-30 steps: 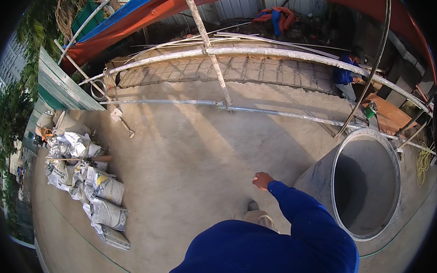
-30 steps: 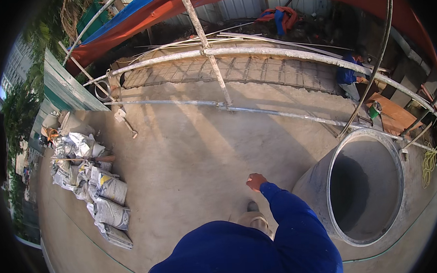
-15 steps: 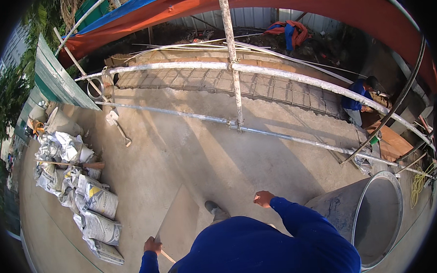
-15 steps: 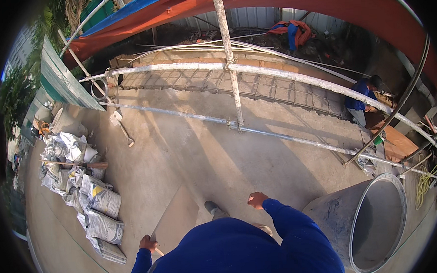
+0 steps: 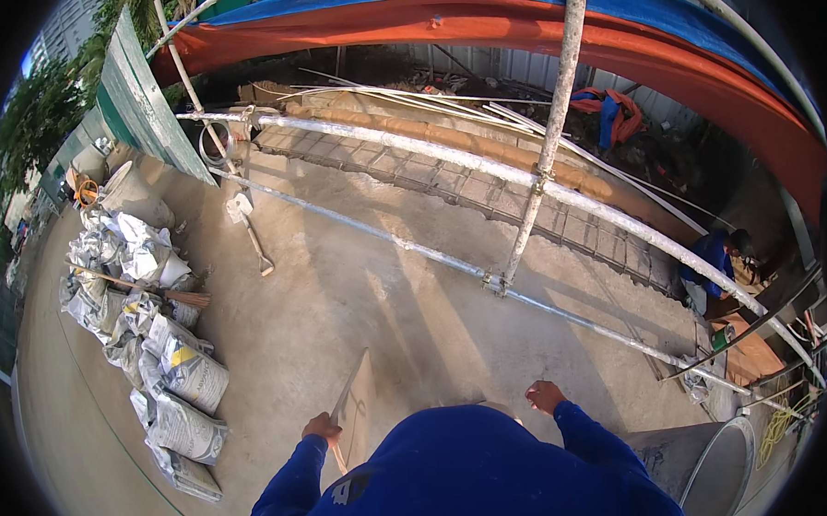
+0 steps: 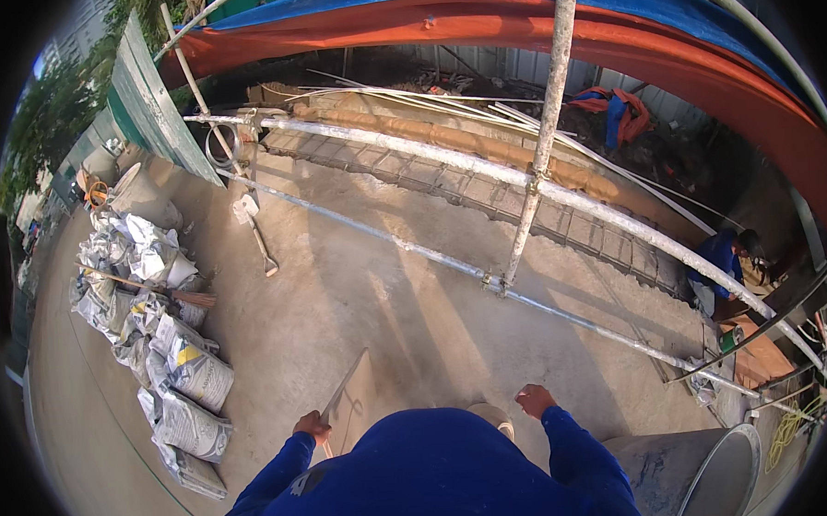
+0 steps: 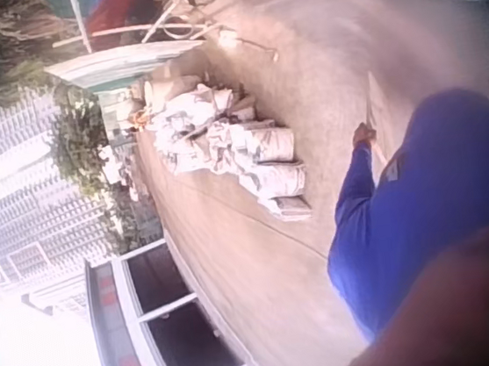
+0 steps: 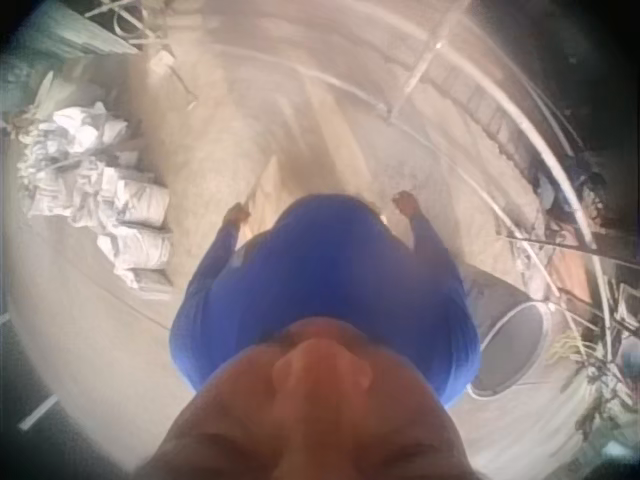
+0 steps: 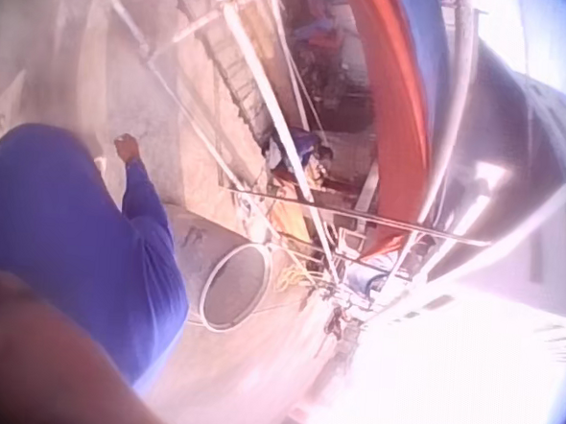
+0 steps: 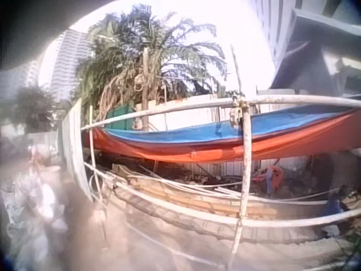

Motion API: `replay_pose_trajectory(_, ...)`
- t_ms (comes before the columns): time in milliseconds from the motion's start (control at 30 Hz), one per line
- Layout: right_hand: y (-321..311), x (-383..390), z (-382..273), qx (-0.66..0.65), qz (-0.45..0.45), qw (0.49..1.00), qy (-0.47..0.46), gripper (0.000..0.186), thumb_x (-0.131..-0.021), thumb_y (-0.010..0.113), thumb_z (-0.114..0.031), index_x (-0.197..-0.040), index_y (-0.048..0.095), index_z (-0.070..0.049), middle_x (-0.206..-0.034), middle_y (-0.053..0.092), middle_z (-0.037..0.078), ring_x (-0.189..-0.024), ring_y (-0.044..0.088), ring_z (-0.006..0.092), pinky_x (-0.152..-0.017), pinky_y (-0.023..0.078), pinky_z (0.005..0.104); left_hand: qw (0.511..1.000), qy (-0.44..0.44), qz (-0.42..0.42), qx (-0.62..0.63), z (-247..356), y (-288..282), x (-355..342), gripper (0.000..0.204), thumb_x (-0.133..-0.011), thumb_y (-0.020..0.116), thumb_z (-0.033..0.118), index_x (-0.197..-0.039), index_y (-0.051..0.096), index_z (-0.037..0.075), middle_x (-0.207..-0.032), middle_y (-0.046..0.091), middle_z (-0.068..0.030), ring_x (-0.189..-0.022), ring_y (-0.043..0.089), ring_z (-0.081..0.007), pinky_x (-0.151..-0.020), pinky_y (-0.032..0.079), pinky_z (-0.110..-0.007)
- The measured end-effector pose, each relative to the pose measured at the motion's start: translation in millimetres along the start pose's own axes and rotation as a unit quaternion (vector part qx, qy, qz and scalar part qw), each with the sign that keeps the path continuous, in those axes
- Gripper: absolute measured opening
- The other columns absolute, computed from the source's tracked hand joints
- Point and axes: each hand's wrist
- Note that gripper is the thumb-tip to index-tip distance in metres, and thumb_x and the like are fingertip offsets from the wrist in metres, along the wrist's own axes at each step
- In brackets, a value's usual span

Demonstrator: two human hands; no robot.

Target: The person walks across a construction site carrying a rectangular board, then kneels to position and adjust the board over a rebar grid as part of a formwork setup. The person uses both hands to align the board and secures it with a metal rod.

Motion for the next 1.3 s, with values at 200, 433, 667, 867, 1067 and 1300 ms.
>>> replay_pose_trajectory(200,24,-109,41,0.144,-0.069,0.980,-0.114,0.023,-0.091,0.074,-0.019,-0.110,0.079,-0.007,-0.105,0.079,0.013,-0.092,0.078,0.0238,-0.081,0.063,0.0395,0.999,0.014,-0.014,0.037,23,-39,-30,0.056,-0.082,0.076,0.042,-0.121,0.071,0.003,-0.120,0.074,-0.0239,-0.115,0.071,-0.0408,-0.099,0.057,-0.049)
replay_pose_trajectory(433,54,-247,-99,0.071,-0.201,0.975,-0.064,0.025,-0.092,0.073,-0.021,-0.114,0.079,-0.013,-0.121,0.075,0.011,-0.109,0.073,0.0318,-0.097,0.059,0.0391,0.996,-0.070,-0.025,0.054,25,-69,-73,0.061,-0.085,0.072,0.047,-0.127,0.071,0.002,-0.125,0.073,-0.0242,-0.120,0.069,-0.0415,-0.102,0.056,-0.048)
replay_pose_trajectory(667,2,-408,-288,0.087,-0.140,0.979,-0.117,0.038,-0.088,0.076,-0.038,-0.101,0.074,-0.003,-0.098,0.078,0.018,-0.095,0.076,0.0327,-0.085,0.058,0.0442,0.984,-0.150,-0.024,0.088,62,-102,-122,0.061,-0.085,0.071,0.048,-0.122,0.073,0.000,-0.123,0.074,-0.0241,-0.121,0.069,-0.0406,-0.103,0.055,-0.048)
replay_pose_trajectory(867,-16,-493,-422,0.262,-0.051,0.928,-0.261,0.030,-0.089,0.075,-0.027,-0.099,0.073,0.001,-0.089,0.076,0.017,-0.081,0.075,0.0261,-0.074,0.059,0.0419,0.963,-0.226,-0.013,0.148,76,-98,-144,0.061,-0.084,0.072,0.047,-0.124,0.073,0.001,-0.126,0.073,-0.0242,-0.121,0.069,-0.0396,-0.104,0.055,-0.047)
replay_pose_trajectory(1067,67,-534,-483,0.267,-0.206,0.912,-0.234,0.036,-0.087,0.074,-0.036,-0.102,0.075,-0.003,-0.100,0.076,0.019,-0.096,0.073,0.0345,-0.087,0.057,0.0442,0.944,-0.259,-0.014,0.203,95,-128,-171,0.063,-0.082,0.074,0.047,-0.128,0.072,0.003,-0.128,0.073,-0.0240,-0.122,0.069,-0.0392,-0.106,0.054,-0.047)
replay_pose_trajectory(1300,161,-535,-604,0.301,-0.332,0.857,-0.253,0.037,-0.089,0.073,-0.038,-0.106,0.076,-0.005,-0.108,0.077,0.020,-0.106,0.073,0.0370,-0.094,0.056,0.0444,0.932,-0.283,-0.039,0.223,46,-181,-242,0.061,-0.082,0.071,0.043,-0.128,0.072,0.003,-0.128,0.073,-0.0232,-0.121,0.070,-0.0396,-0.106,0.054,-0.047)
Point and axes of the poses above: each hand's wrist, its own x-axis away from the middle knuckle, its own y-axis out of the palm, z = x × y
